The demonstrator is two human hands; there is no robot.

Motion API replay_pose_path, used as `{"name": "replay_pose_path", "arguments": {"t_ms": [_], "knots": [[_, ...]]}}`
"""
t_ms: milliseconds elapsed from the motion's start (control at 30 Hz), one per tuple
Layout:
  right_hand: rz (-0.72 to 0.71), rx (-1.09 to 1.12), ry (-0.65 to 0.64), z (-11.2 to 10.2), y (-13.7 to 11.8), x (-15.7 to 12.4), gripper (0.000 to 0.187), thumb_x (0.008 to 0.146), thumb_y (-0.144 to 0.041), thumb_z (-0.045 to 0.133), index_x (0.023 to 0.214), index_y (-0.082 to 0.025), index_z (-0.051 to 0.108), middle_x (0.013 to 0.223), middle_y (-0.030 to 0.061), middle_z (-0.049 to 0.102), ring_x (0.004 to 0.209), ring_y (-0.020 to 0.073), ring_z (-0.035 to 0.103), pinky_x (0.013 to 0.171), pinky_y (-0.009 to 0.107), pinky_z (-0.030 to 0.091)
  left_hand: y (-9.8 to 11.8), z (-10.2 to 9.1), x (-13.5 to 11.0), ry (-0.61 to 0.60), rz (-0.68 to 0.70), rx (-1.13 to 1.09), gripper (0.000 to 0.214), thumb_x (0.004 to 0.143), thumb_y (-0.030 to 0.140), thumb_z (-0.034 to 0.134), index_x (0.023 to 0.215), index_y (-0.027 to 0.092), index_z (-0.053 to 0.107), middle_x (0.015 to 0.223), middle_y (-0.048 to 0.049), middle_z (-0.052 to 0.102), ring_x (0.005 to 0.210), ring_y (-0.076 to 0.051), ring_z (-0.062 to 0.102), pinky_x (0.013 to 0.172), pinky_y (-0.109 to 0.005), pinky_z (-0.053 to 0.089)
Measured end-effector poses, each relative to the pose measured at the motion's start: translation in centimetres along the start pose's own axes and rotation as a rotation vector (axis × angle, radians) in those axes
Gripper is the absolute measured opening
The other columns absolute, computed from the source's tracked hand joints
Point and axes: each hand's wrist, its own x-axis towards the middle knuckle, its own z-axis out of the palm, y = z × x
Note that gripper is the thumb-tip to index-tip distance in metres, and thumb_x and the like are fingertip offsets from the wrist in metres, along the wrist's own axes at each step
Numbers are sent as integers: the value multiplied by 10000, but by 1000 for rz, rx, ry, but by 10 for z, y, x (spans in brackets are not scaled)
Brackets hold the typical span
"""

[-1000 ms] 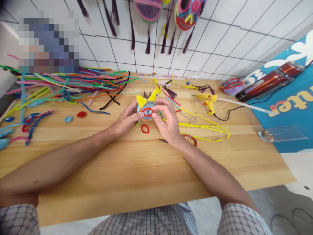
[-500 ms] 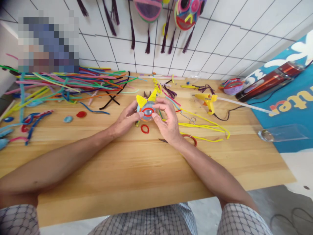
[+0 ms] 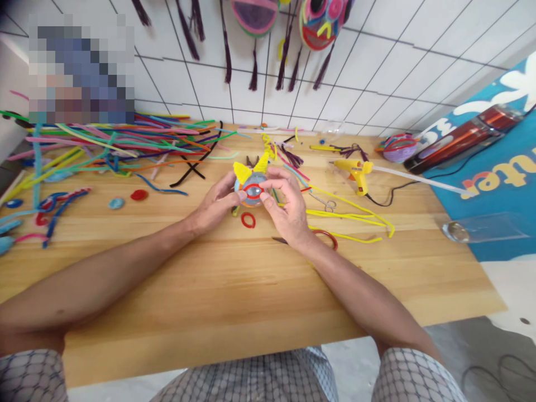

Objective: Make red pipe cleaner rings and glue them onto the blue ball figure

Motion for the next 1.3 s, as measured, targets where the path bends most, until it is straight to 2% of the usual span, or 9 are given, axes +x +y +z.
{"name": "replay_pose_path", "arguments": {"t_ms": [133,300,500,667,1167,1300], "knots": [[21,32,-1,0,0,0,184,1046,-455,725,1189,-343,754,1454,61,667,1392,278,652,1231,548,544,0,0,0,-2,-3,-5,662,925,508,787,1506,242,615,1522,-116,696,1378,-338,667,1248,-566,506],[35,29,-3,0,1,0,181,1034,-469,738,1140,-327,772,1437,66,678,1432,294,624,1248,567,531,-1,0,0,0,3,6,652,931,505,778,1504,242,612,1513,-110,702,1381,-336,666,1234,-561,519],[37,70,-4,0,2,-1,202,1038,-443,741,1215,-346,749,1477,58,656,1405,280,645,1241,551,538,1,0,0,5,6,6,657,925,511,786,1499,236,624,1524,-113,694,1378,-340,664,1243,-564,513],[24,32,-9,0,2,0,175,1043,-468,730,1139,-329,775,1428,65,681,1430,293,625,1258,572,516,1,0,-1,4,2,10,672,926,523,782,1514,241,618,1514,-111,701,1394,-347,654,1242,-566,513],[36,55,-6,0,4,-1,191,1036,-470,740,1172,-340,769,1446,62,668,1439,289,623,1250,559,530,1,0,-1,10,2,14,661,913,530,800,1492,256,637,1451,-102,730,1355,-348,667,1240,-589,514],[30,59,-3,1,4,-1,190,1037,-463,743,1179,-341,772,1448,63,665,1432,285,626,1237,548,538,0,-1,-1,5,3,15,642,922,526,793,1476,243,635,1488,-106,713,1387,-352,652,1240,-575,513]]}}
